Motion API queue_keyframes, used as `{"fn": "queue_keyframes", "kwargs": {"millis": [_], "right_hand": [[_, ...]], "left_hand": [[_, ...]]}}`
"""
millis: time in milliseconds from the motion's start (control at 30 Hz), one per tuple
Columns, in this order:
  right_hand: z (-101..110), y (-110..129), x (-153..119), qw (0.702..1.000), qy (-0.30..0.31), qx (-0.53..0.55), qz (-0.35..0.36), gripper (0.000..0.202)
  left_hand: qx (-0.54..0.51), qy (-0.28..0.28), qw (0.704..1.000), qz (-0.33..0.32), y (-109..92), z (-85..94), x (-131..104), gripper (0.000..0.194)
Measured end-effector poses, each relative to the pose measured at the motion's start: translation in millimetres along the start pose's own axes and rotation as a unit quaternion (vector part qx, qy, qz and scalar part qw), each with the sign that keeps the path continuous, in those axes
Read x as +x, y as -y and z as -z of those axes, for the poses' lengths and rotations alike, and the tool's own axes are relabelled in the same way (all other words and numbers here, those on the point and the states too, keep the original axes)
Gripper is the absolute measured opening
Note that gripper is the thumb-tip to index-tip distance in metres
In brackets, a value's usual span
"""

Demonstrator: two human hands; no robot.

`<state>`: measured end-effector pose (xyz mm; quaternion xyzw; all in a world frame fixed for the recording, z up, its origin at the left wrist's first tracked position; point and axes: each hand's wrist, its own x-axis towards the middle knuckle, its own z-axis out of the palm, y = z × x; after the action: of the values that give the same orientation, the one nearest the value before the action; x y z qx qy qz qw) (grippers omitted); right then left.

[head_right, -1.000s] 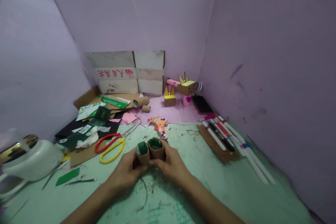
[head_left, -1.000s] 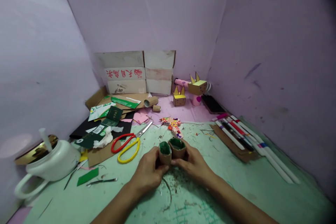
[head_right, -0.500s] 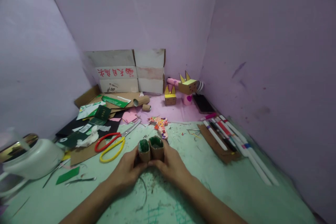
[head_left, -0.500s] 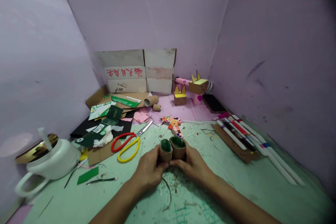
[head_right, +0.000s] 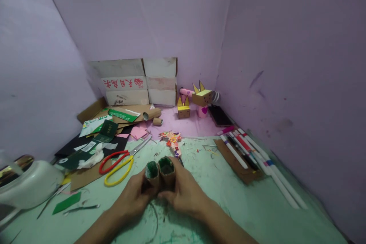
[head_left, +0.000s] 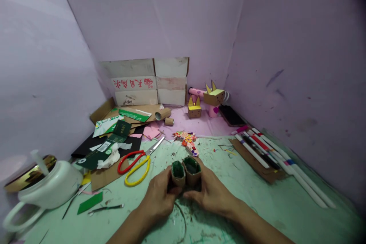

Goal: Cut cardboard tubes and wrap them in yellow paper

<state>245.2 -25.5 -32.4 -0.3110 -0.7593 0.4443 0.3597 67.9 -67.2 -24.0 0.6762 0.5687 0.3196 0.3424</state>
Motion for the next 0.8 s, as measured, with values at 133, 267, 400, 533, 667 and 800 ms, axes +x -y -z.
{"fn": "queue_keyframes", "kwargs": {"millis": [133,267,400,533,667,800], "right_hand": [[-5.0,-1.5,-2.3,1.0,-0.018,-0.004,0.002,0.051],[2.9,2.2,3.7,0.998,-0.053,-0.011,-0.009,0.044],[47.0,1.0,34.8,0.982,-0.162,-0.068,-0.064,0.048],[96.7,-28.1,82.2,0.954,-0.196,-0.219,-0.064,0.053],[111.8,-76.8,113.9,0.936,-0.174,-0.297,-0.07,0.054],[110.0,-112.5,119.8,0.933,-0.123,-0.327,-0.082,0.055]], "left_hand": [[0.001,-0.008,1.0,-0.006,1.6,-3.2,-3.4,0.012],[0.01,-0.023,1.0,0.006,-3.5,5.8,1.2,0.012],[0.216,-0.073,0.973,0.036,-26.8,35.7,42.0,0.022],[0.294,-0.089,0.949,0.075,-37.1,55.7,108.1,0.031],[0.334,-0.063,0.933,0.119,-18.6,52.9,162.6,0.032],[0.345,-0.05,0.929,0.125,-5.7,46.3,183.1,0.034]]}}
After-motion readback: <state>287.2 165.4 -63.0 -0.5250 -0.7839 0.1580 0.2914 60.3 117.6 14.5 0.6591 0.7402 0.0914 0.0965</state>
